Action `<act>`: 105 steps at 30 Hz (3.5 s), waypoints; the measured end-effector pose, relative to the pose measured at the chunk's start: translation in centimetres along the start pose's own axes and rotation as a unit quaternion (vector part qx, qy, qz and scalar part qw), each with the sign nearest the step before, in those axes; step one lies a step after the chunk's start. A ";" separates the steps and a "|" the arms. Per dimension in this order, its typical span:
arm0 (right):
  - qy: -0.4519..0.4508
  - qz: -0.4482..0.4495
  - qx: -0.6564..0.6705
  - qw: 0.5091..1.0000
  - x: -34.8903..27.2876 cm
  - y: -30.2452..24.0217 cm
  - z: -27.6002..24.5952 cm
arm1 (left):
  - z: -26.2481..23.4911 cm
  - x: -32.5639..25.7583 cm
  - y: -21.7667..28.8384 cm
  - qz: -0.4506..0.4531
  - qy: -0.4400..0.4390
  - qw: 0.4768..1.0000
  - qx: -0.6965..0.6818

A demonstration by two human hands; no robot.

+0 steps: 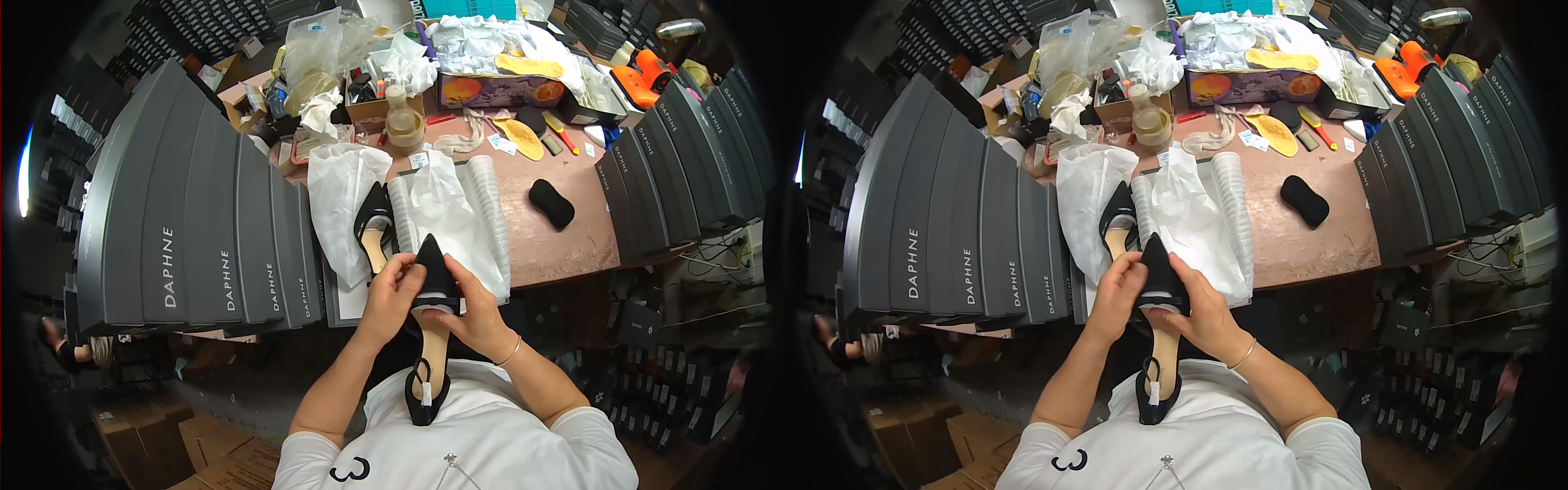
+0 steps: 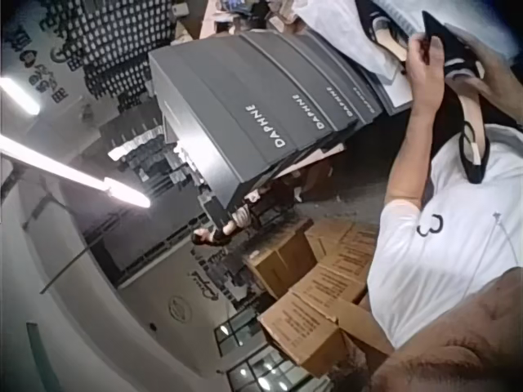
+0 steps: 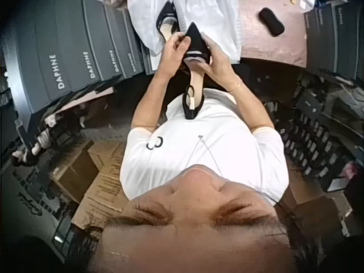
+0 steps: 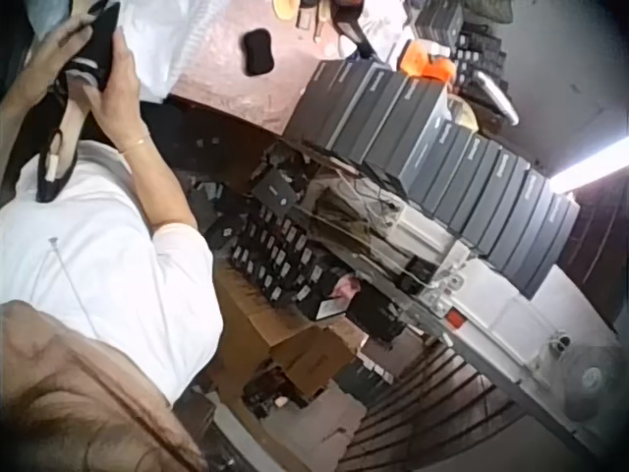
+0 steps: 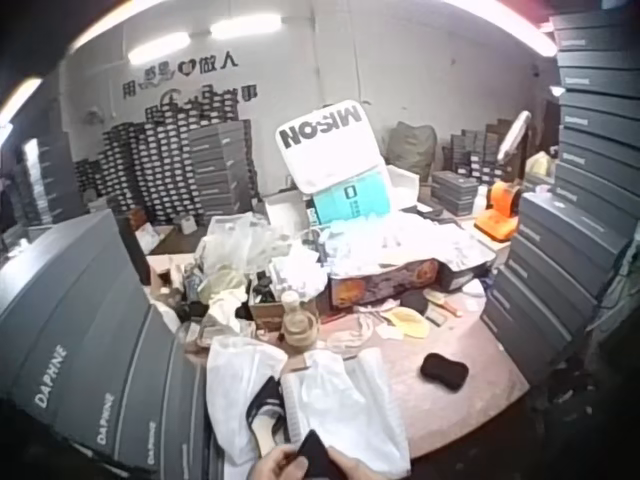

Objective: Inspecting high-heeled shoes and packaging them into boxes with wrapping paper.

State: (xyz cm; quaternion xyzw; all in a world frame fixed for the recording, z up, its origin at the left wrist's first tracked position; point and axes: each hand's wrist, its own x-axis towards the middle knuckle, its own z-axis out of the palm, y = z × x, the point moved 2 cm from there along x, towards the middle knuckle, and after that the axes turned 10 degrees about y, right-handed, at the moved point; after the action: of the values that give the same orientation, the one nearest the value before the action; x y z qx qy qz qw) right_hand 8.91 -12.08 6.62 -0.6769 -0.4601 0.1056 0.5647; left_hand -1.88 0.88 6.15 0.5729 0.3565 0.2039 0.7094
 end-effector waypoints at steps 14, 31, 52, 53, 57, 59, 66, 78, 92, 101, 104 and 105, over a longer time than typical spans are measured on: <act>-0.016 0.019 0.031 0.999 0.5 -0.2 -0.1 | -0.7 -0.9 0.4 -0.061 -0.128 0.975 -0.172; 0.245 0.105 -0.203 0.942 15.6 20.6 -17.0 | -0.1 2.1 0.5 -0.023 -0.195 0.977 0.088; 0.044 0.288 0.141 0.946 0.6 8.9 -11.9 | 2.0 -1.4 -3.1 -0.061 -0.285 0.945 0.145; -0.014 0.279 0.111 0.954 -1.6 5.8 -10.4 | 2.0 -2.0 -3.2 -0.060 -0.282 0.947 0.139; -0.030 0.181 0.027 0.983 -7.2 0.3 -6.2 | 1.5 -3.5 -3.5 -0.040 -0.333 0.930 0.148; -0.053 0.100 -0.042 0.993 -7.5 -0.7 -5.6 | 1.6 -4.0 -3.4 -0.027 -0.360 0.920 0.153; -0.096 -0.022 -0.130 0.987 -7.5 -2.9 -4.1 | 1.0 -6.3 -4.0 -0.002 -0.362 0.920 0.149; -0.113 0.012 -0.136 0.984 -7.3 -3.1 -3.7 | 1.6 -7.3 -4.3 -0.008 -0.324 0.930 0.172; -0.121 0.030 -0.118 0.985 -6.7 -2.6 -3.9 | 1.4 -6.9 -3.9 0.003 -0.329 0.922 0.202; -0.088 0.012 -0.116 0.989 -5.2 -2.4 -3.0 | 1.4 -6.5 -3.6 0.010 -0.317 0.925 0.208; -0.125 0.044 -0.117 0.984 -7.1 -2.9 -5.0 | 1.6 -6.6 -3.7 -0.045 -0.312 0.929 0.195; -0.130 0.030 -0.152 0.979 -6.9 -3.0 -4.9 | 1.9 -6.4 -3.8 -0.055 -0.321 0.926 0.191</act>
State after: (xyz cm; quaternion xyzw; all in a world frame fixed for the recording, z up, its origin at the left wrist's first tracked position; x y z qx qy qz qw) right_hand 6.80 -20.63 8.23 -0.7488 -0.5197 0.1387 0.3872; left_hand -5.20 -5.84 4.42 0.7118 0.1727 -0.1022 0.6731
